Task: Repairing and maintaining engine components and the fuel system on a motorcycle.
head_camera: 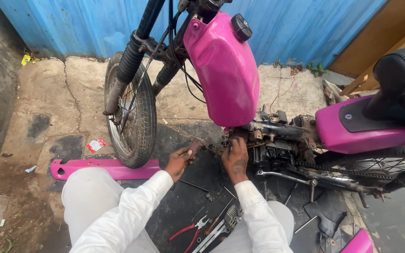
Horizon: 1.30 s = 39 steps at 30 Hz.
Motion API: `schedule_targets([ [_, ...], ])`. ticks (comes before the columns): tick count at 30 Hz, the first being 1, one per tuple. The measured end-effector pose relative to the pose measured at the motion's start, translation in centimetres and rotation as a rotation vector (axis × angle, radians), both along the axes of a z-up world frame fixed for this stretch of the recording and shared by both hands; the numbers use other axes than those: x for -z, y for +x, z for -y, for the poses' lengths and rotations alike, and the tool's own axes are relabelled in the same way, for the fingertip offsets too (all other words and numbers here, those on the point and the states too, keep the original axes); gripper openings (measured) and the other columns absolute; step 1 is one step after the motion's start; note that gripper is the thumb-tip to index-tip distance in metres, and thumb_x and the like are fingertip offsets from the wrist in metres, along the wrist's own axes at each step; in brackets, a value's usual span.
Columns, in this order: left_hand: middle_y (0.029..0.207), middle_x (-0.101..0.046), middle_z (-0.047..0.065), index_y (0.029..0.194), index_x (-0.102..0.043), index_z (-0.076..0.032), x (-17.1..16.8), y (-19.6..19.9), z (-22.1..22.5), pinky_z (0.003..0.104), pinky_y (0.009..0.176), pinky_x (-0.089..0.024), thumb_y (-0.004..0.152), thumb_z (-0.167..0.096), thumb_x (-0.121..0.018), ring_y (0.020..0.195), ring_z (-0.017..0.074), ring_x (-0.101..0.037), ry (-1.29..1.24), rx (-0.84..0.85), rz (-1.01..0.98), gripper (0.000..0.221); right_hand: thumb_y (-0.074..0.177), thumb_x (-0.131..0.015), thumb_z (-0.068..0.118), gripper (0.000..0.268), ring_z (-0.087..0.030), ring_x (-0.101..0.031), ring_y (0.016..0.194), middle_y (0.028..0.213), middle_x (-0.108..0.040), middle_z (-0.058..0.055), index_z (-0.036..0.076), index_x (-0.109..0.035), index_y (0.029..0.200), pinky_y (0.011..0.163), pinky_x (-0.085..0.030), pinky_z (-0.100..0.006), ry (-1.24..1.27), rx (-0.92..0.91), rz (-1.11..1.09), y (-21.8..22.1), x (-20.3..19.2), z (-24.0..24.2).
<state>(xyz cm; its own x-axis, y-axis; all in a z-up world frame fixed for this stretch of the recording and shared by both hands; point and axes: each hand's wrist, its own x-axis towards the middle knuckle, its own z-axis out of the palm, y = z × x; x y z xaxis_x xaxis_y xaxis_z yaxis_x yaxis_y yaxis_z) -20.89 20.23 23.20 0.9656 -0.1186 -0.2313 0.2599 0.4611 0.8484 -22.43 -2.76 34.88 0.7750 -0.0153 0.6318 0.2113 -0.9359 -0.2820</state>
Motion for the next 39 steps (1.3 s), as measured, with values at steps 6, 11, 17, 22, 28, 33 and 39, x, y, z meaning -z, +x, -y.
schedule_targets([
  [6, 0.109, -0.074, 0.01, 0.13, -0.059, -0.002, -1.1, -1.4, 1.2, 0.031, 0.085, -0.057, 0.097, -0.019, -0.067, 0.094, 0.0161, -0.07, -0.303, 0.131, -0.092, 0.038, 0.097, -0.071, 0.032, 0.035, -0.017, -0.069, 0.085, 0.098, -0.073, -0.007, 0.001, -0.07, 0.113, 0.077, -0.055, -0.034, 1.195, -0.019, -0.486, -1.2, 2.7, -1.1],
  [11, 0.106, -0.072, 0.006, 0.125, -0.062, -0.006, -1.2, -2.7, 3.2, 0.033, 0.083, -0.057, 0.1, -0.022, -0.065, 0.095, 0.0157, -0.071, -0.39, 0.3, -0.085, 0.029, 0.095, -0.073, 0.023, 0.033, -0.012, -0.068, 0.086, 0.105, -0.074, -0.008, 0.002, -0.073, 0.121, 0.077, -0.054, -0.027, 1.357, -0.319, -0.635, -4.0, 1.9, -4.9],
  [17, 0.104, -0.075, 0.003, 0.121, -0.066, -0.01, 0.3, -3.4, 6.1, 0.031, 0.077, -0.058, 0.101, -0.02, -0.065, 0.091, 0.0149, -0.072, -0.289, 0.475, -0.087, 0.023, 0.092, -0.074, 0.009, 0.024, -0.013, -0.072, 0.099, 0.108, -0.077, -0.008, 0.0, -0.067, 0.114, 0.086, -0.058, -0.029, 1.151, -0.386, -0.537, -3.8, 3.5, -4.4],
  [22, 0.098, -0.078, 0.009, 0.111, -0.076, -0.006, 3.7, -0.7, 7.4, 0.036, 0.083, -0.059, 0.094, -0.028, -0.073, 0.09, 0.0229, -0.075, 0.481, 0.415, 0.187, 0.028, 0.093, -0.07, 0.007, 0.024, -0.022, -0.075, 0.103, 0.114, -0.076, -0.014, 0.005, -0.072, 0.117, 0.086, -0.061, -0.035, 0.519, -0.322, -0.518, -0.7, 2.5, -0.7],
  [28, 0.118, -0.075, 0.011, 0.119, -0.074, -0.013, -5.3, 1.7, 4.7, 0.039, 0.104, -0.052, 0.085, -0.042, -0.077, 0.115, 0.0264, -0.071, 1.036, 0.662, 0.455, 0.045, 0.091, -0.06, 0.007, 0.035, -0.038, -0.066, 0.11, 0.133, -0.059, -0.023, 0.006, -0.071, 0.125, 0.087, -0.056, -0.046, -0.415, -0.374, -0.495, 4.3, 1.2, 4.1],
  [33, 0.133, -0.065, 0.009, 0.133, -0.065, -0.022, -5.7, 3.4, 1.1, 0.041, 0.113, -0.043, 0.087, -0.045, -0.076, 0.132, 0.0283, -0.055, 1.286, 0.915, 0.557, 0.053, 0.089, -0.058, 0.012, 0.022, -0.033, -0.063, 0.125, 0.145, -0.055, -0.018, 0.008, -0.073, 0.105, 0.099, -0.054, -0.042, -0.772, -0.372, -0.495, 7.6, 2.5, 4.6],
  [39, 0.153, -0.05, 0.008, 0.147, -0.053, -0.026, -9.1, 0.9, 0.4, 0.042, 0.121, -0.037, 0.091, -0.051, -0.072, 0.145, 0.0297, -0.045, 1.654, 1.055, 0.269, 0.064, 0.091, -0.062, 0.023, 0.025, -0.036, -0.066, 0.11, 0.118, -0.067, -0.019, 0.014, -0.068, 0.113, 0.094, -0.054, -0.044, -0.482, -0.421, -0.585, 13.5, 10.1, 4.2],
])
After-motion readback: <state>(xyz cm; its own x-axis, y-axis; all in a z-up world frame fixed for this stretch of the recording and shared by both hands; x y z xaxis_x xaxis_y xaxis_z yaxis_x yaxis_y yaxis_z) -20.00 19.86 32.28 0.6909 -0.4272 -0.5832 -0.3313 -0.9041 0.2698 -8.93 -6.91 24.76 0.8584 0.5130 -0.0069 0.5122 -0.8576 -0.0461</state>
